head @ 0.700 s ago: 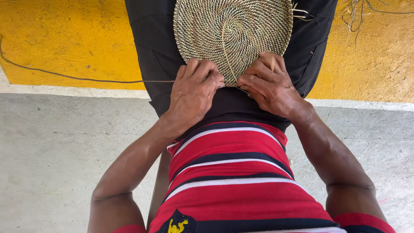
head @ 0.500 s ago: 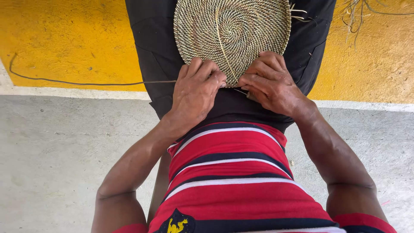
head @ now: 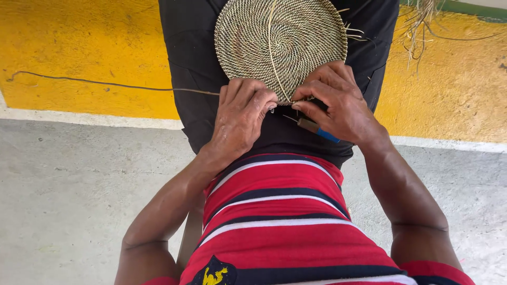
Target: Hand-weaving a circular fiber mat or basket base using thin strands of straw or fiber.
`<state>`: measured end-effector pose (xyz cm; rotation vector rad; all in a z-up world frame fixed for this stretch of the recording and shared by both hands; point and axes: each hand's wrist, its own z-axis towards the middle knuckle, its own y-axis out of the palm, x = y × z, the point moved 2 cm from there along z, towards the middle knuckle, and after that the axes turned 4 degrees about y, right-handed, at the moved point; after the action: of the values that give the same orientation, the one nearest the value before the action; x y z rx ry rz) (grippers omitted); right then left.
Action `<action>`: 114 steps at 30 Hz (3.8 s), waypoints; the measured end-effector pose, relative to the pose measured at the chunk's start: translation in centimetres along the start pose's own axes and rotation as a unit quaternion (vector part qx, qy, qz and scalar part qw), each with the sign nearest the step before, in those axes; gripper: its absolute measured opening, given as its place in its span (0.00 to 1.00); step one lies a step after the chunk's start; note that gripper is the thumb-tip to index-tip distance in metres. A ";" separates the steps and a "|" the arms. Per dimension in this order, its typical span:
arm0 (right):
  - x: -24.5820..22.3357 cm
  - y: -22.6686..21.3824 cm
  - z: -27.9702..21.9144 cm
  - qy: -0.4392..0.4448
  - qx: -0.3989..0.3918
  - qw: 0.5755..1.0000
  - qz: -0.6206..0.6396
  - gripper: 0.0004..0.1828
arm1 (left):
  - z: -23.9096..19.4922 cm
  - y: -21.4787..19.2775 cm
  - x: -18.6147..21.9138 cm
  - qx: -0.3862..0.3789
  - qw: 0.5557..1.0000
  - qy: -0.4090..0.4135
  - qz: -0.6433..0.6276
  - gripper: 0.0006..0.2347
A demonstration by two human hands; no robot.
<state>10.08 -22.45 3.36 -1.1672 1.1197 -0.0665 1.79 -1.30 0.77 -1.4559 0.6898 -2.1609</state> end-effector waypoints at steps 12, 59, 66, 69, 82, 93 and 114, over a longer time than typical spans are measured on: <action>2.5 -0.5 2.6 -0.002 -0.076 0.993 0.091 0.10 | 0.0 0.3 -0.3 -0.017 1.000 -0.001 -0.004 0.05; -2.0 -1.6 1.3 -0.052 0.208 0.938 0.273 0.11 | 7.3 -2.8 -0.7 -0.104 0.993 -0.046 -0.032 0.09; -3.5 -1.9 1.7 -0.043 0.208 0.975 0.069 0.16 | 7.2 -2.8 -0.6 -0.101 0.993 -0.049 -0.046 0.09; -3.8 -1.6 1.9 -0.078 0.191 0.978 -0.041 0.15 | 6.8 -2.7 -0.8 -0.096 0.994 -0.035 -0.029 0.10; -1.2 -2.3 3.2 -0.135 0.086 0.985 -0.062 0.13 | 2.6 -1.4 -1.0 -0.043 0.998 0.009 -0.048 0.13; -0.1 -0.5 8.1 -0.046 -0.326 0.942 0.064 0.12 | 0.1 -1.3 -0.9 -0.033 0.997 0.029 -0.065 0.16; 9.3 3.0 14.1 -0.142 0.172 0.956 -0.191 0.16 | 0.1 0.1 0.3 -0.067 0.998 0.010 0.009 0.12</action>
<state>23.42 -16.65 -5.68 -1.0237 0.5893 -0.3673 1.73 -1.62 0.95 -1.4896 0.8667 -2.1546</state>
